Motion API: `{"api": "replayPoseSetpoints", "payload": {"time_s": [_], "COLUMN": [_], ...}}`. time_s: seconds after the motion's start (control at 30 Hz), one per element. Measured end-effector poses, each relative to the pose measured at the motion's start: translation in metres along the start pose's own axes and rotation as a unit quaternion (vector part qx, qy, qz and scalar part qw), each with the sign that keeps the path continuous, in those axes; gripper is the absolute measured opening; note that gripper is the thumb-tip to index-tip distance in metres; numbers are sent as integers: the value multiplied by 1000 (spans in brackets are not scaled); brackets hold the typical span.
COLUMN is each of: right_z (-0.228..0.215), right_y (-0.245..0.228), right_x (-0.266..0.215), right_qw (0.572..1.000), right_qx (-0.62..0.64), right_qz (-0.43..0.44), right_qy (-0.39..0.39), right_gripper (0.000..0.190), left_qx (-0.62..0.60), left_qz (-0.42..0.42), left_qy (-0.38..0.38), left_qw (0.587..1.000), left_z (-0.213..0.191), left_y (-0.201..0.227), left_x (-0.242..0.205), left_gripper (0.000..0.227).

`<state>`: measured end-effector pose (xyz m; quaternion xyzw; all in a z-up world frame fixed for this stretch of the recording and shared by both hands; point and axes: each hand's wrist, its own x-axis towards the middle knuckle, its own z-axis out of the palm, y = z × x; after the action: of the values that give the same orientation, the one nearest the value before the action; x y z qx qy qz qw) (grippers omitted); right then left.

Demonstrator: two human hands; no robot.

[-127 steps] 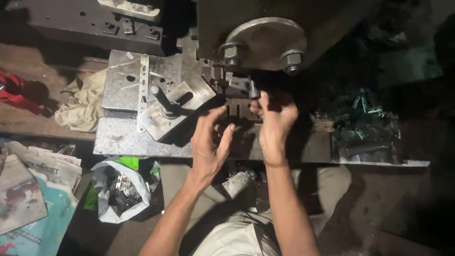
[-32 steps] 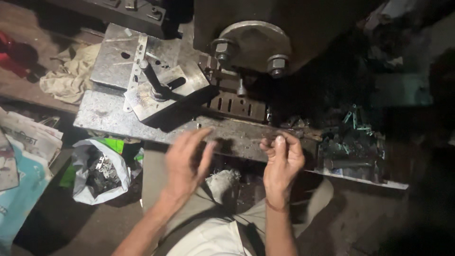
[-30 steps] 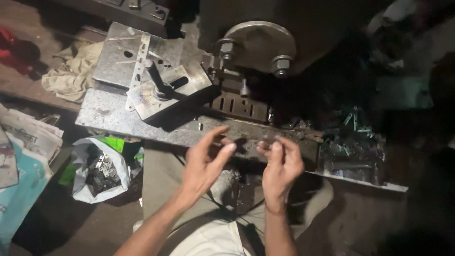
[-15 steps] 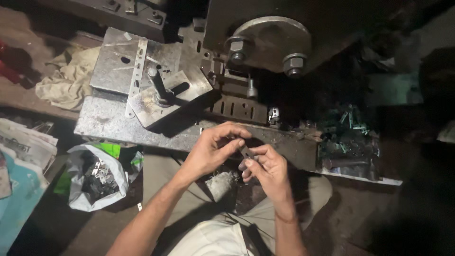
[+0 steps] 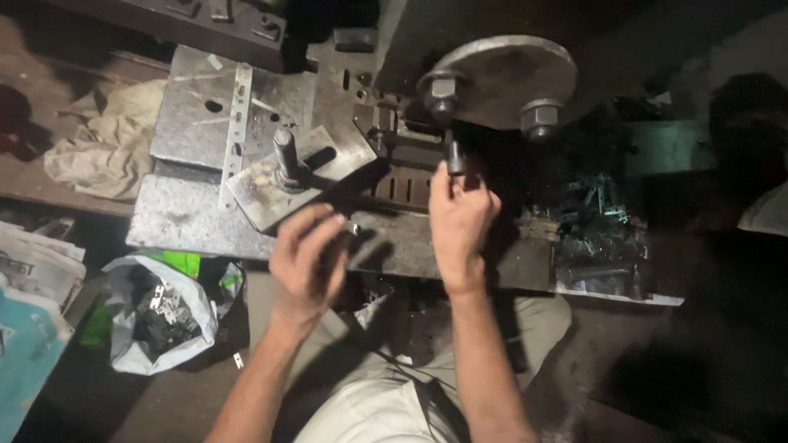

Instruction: The person sits on the floor and repeatedly places small metal pieces into a press machine, activates the press, and removes the processed pieces. The person handles the metal pieces one at a time and places the finished items into a nearby bag.

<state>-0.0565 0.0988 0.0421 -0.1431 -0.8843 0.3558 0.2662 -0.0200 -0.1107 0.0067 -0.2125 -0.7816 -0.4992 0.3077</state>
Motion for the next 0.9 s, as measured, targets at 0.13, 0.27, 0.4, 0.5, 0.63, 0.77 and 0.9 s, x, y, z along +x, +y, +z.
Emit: {"api": "replayPoseSetpoints", "payload": {"time_s": [0.13,0.27,0.4,0.5,0.63,0.77,0.9], "right_z": [-16,-2,-18,-29,-47,-47,-36], "right_y": [-14,1,27,51,58,52,46], "right_x": [-7,-1,-35,-35,-48,-53,-50], "right_qw": [995,994,986,957,915,904,905], "right_qx": [89,-102,146,242,333,387,409], "right_qz": [3,-35,75,123,127,127,114], "right_qy": [47,26,-32,-103,-187,-134,-28], "right_gripper": [7,24,21,23,17,19,12], "left_qx": [-42,-89,-64,-56,-149,-210,-201], "left_qz": [-5,-61,-77,-71,-102,-184,-275], "left_qy": [-8,-40,-82,-115,-173,-197,-182], "left_qw": [999,993,992,989,968,940,922], "left_z": [4,9,-1,0,23,38,49], "left_y": [6,14,30,30,41,42,42], "left_x": [-5,2,13,29,41,45,54], "left_gripper": [43,40,41,43,34,22,14]}}
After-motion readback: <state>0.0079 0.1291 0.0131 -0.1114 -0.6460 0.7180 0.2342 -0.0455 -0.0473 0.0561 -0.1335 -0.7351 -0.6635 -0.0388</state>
